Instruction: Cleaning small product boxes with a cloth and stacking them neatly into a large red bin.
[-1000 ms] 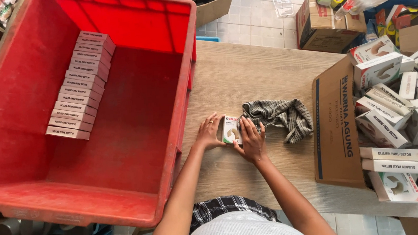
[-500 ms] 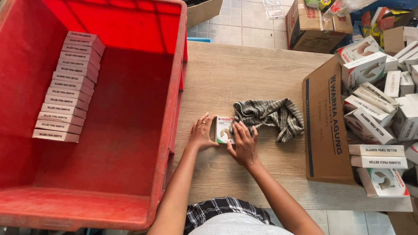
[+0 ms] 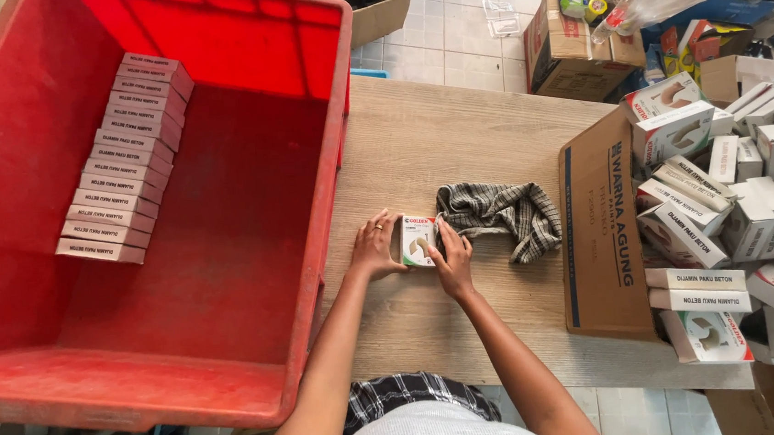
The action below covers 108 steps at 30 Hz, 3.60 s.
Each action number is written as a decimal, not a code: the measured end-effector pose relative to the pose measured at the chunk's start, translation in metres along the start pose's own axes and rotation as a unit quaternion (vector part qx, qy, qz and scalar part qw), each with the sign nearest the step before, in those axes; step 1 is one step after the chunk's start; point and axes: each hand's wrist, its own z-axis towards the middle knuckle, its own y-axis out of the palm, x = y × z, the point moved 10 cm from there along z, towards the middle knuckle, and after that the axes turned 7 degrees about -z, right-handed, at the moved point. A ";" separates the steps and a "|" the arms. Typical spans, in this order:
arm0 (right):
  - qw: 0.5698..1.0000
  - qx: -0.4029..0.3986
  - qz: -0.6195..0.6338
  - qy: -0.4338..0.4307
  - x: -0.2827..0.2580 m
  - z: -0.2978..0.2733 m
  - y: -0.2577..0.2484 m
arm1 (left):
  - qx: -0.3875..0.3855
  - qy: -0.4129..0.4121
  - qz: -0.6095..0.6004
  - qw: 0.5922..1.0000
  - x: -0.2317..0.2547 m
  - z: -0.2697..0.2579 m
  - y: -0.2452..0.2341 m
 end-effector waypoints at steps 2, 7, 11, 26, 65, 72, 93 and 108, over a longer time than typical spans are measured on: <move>1.000 -0.013 0.024 0.013 0.005 -0.006 0.001 | -0.001 -0.002 -0.004 1.000 -0.003 0.003 0.003; 0.996 -0.064 0.045 0.034 0.015 -0.043 0.010 | -0.002 -0.005 -0.004 1.000 -0.004 0.003 0.005; 0.996 -0.055 -0.073 -0.014 -0.011 -0.063 0.012 | 0.008 0.001 0.011 1.000 -0.004 0.002 0.006; 0.916 -0.020 -0.264 -0.301 -0.085 -0.035 0.021 | 0.035 0.023 0.042 0.998 -0.012 0.006 0.015; 0.929 0.040 -0.268 -0.254 -0.058 0.007 -0.009 | 0.045 0.005 0.034 0.998 -0.002 0.001 0.011; 0.918 0.024 -0.223 -0.328 -0.076 -0.032 -0.010 | 0.042 0.003 0.033 0.999 0.001 -0.002 0.009; 0.930 0.083 -0.271 -0.232 -0.044 -0.008 -0.028 | 0.031 0.011 0.053 0.998 0.003 0.002 0.009; 0.963 0.188 0.071 -0.179 -0.062 -0.053 -0.095 | 0.067 0.034 -0.024 0.997 0.039 -0.020 -0.008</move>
